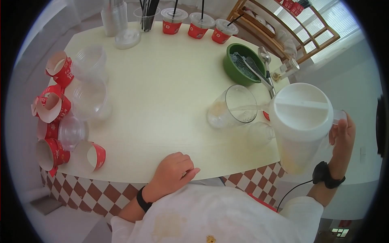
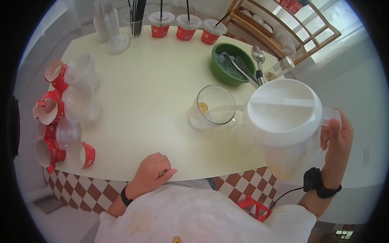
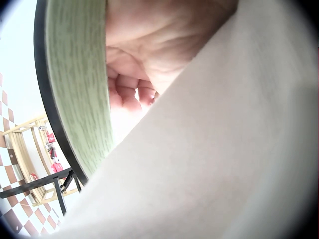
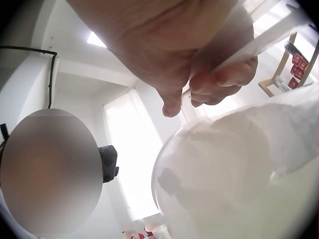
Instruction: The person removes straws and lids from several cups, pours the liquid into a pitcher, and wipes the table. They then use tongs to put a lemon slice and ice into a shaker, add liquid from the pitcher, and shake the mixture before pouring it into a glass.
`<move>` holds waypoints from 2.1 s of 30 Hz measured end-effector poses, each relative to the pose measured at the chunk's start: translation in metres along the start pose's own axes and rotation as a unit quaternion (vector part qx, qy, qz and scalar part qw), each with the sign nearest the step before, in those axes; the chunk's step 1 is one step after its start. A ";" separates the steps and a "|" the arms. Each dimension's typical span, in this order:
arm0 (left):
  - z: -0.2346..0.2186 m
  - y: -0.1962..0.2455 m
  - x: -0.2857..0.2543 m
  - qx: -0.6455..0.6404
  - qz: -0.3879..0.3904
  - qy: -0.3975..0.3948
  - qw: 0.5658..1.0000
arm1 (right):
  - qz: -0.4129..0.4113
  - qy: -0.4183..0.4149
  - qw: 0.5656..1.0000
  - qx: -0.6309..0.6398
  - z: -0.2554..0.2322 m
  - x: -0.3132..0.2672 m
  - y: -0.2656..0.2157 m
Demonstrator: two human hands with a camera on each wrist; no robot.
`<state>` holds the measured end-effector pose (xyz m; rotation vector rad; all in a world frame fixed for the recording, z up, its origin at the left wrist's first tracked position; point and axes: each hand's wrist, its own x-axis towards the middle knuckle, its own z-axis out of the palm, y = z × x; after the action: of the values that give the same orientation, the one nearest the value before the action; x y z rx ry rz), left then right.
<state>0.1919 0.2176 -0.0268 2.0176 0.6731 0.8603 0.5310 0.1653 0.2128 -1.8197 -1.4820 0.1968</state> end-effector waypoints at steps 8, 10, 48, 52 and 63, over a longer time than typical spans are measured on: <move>0.000 0.001 0.001 0.008 -0.008 -0.002 1.000 | -0.006 -0.008 1.000 -0.006 -0.002 -0.002 -0.002; 0.000 0.001 0.001 0.011 -0.008 -0.005 1.000 | -0.005 -0.003 1.000 -0.004 -0.001 -0.003 -0.003; 0.009 0.008 -0.001 -0.006 -0.121 0.005 0.993 | 0.012 0.482 0.841 0.246 -0.060 0.023 0.152; 0.011 0.007 -0.001 -0.025 -0.142 0.032 0.989 | 0.019 0.524 0.812 0.258 -0.024 0.055 0.195; 0.009 0.009 0.002 -0.025 -0.155 0.039 0.987 | 0.061 0.533 0.792 0.292 0.022 0.081 0.243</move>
<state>0.2013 0.2099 -0.0229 1.7793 0.9705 0.7635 0.7313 0.2397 0.0705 -1.1290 -0.4042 -0.2688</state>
